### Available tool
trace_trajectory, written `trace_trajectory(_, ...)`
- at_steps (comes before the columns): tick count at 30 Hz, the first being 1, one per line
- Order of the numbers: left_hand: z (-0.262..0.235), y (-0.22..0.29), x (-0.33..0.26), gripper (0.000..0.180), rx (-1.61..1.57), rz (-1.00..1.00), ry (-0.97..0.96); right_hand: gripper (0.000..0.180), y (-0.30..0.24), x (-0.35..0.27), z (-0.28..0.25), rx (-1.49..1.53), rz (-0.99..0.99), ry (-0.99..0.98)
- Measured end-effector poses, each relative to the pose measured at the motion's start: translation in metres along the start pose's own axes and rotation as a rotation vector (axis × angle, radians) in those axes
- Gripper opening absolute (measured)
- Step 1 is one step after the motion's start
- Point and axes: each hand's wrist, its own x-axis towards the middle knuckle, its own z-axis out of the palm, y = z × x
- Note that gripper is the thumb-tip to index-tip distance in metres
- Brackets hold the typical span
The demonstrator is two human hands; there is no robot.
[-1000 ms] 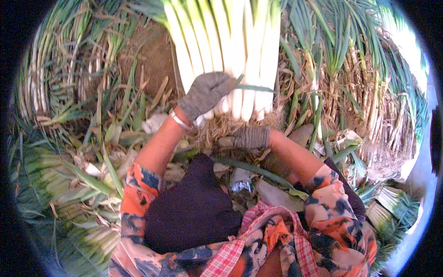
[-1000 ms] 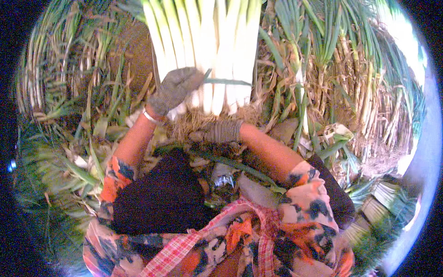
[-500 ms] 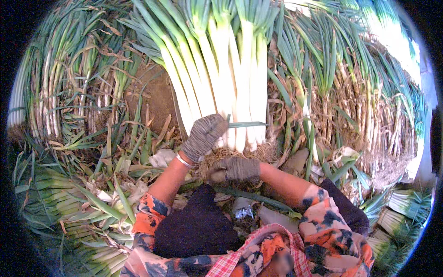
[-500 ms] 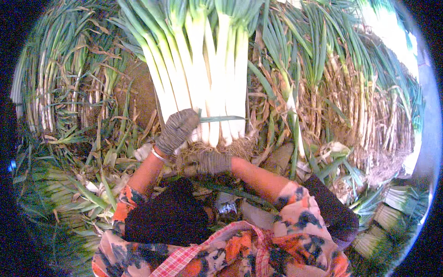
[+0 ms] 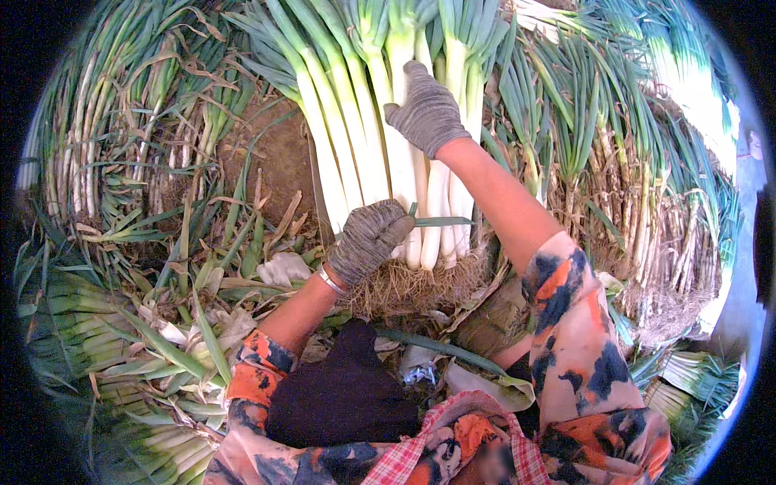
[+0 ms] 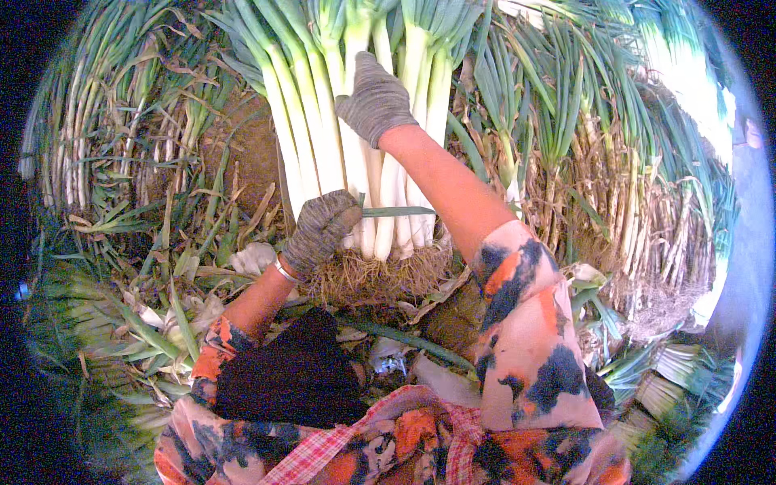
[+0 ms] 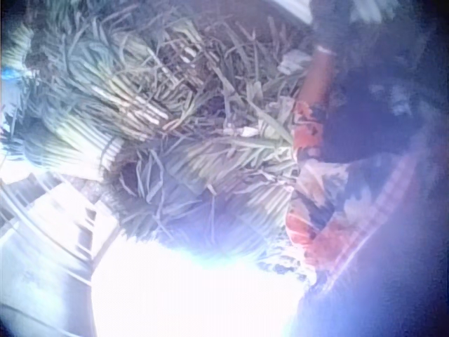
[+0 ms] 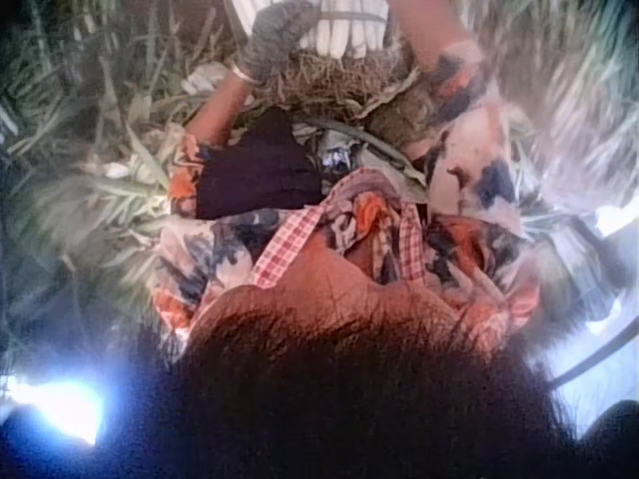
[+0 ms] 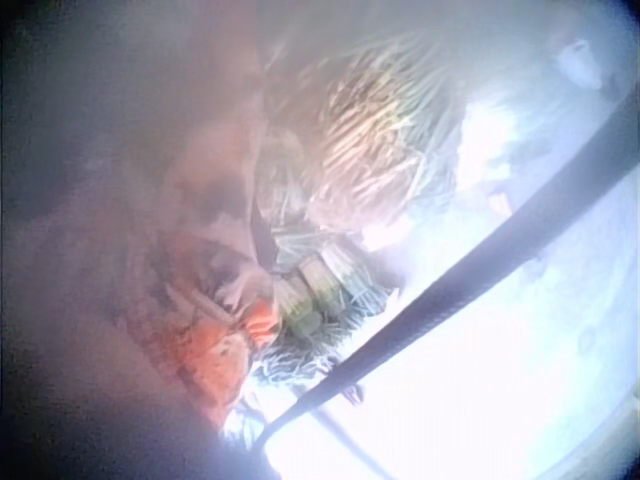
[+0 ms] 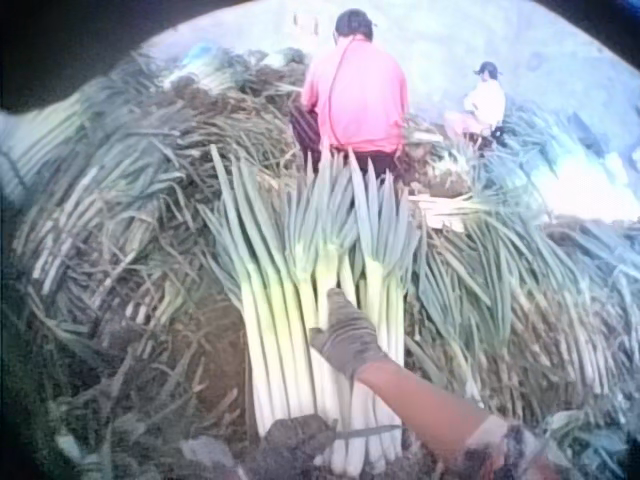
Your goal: The person gathers a large bunch of leeks, wraps a green plastic tie around the base of the stalks, and pulls the tie tight to secure the bundle.
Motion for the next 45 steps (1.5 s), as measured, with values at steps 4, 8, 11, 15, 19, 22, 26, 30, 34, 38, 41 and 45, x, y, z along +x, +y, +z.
trace_trajectory(4, -0.003, 0.006, 0.000, 0.009, -0.065, -0.083, -0.024, 0.066, 0.018, 0.000, 0.014, 0.042, -0.185, 0.101)
trace_trajectory(8, 0.007, 0.013, 0.006, 0.012, -0.046, -0.156, -0.037, 0.062, 0.044, 0.002, 0.012, -0.103, -0.090, -0.062)
trace_trajectory(11, 0.003, 0.014, 0.014, 0.010, -0.079, -0.318, -0.053, 0.057, 0.023, 0.005, -0.014, -0.059, -0.018, -0.218)
trace_trajectory(15, 0.005, 0.011, 0.010, 0.012, -0.156, -0.305, 0.031, 0.051, 0.044, -0.020, -0.029, -0.021, -0.067, 0.258)
trace_trajectory(19, 0.003, 0.017, 0.015, 0.013, -0.266, -0.434, -0.001, 0.062, 0.059, -0.028, -0.021, -0.119, 0.346, 0.122)
trace_trajectory(22, 0.003, 0.015, 0.014, 0.013, -0.220, -0.338, 0.045, 0.063, 0.060, -0.028, 0.000, -0.036, 0.177, 0.224)
trace_trajectory(26, 0.002, 0.014, 0.008, 0.012, -0.241, -0.354, 0.034, 0.055, 0.037, -0.029, 0.002, 0.010, -0.034, 0.244)
trace_trajectory(30, 0.002, 0.026, 0.014, 0.013, -0.282, -0.468, 0.036, 0.036, 0.056, -0.023, 0.009, -0.082, -0.124, 0.280)
trace_trajectory(34, 0.006, 0.030, 0.022, 0.017, -0.286, -0.501, 0.032, 0.031, 0.066, -0.017, 0.016, -0.128, -0.138, 0.253)
trace_trajectory(38, 0.012, 0.014, 0.016, 0.019, -0.407, -0.585, 0.093, 0.037, 0.055, -0.018, -0.005, -0.003, 0.028, 0.115)
trace_trajectory(41, 0.002, 0.013, 0.013, 0.019, -0.454, -0.656, 0.117, 0.047, 0.059, -0.055, -0.033, 0.499, 0.147, 0.242)
trace_trajectory(45, 0.004, 0.024, 0.019, 0.017, -0.476, -0.640, 0.116, 0.037, 0.106, -0.132, -0.069, 0.923, 0.436, 0.465)
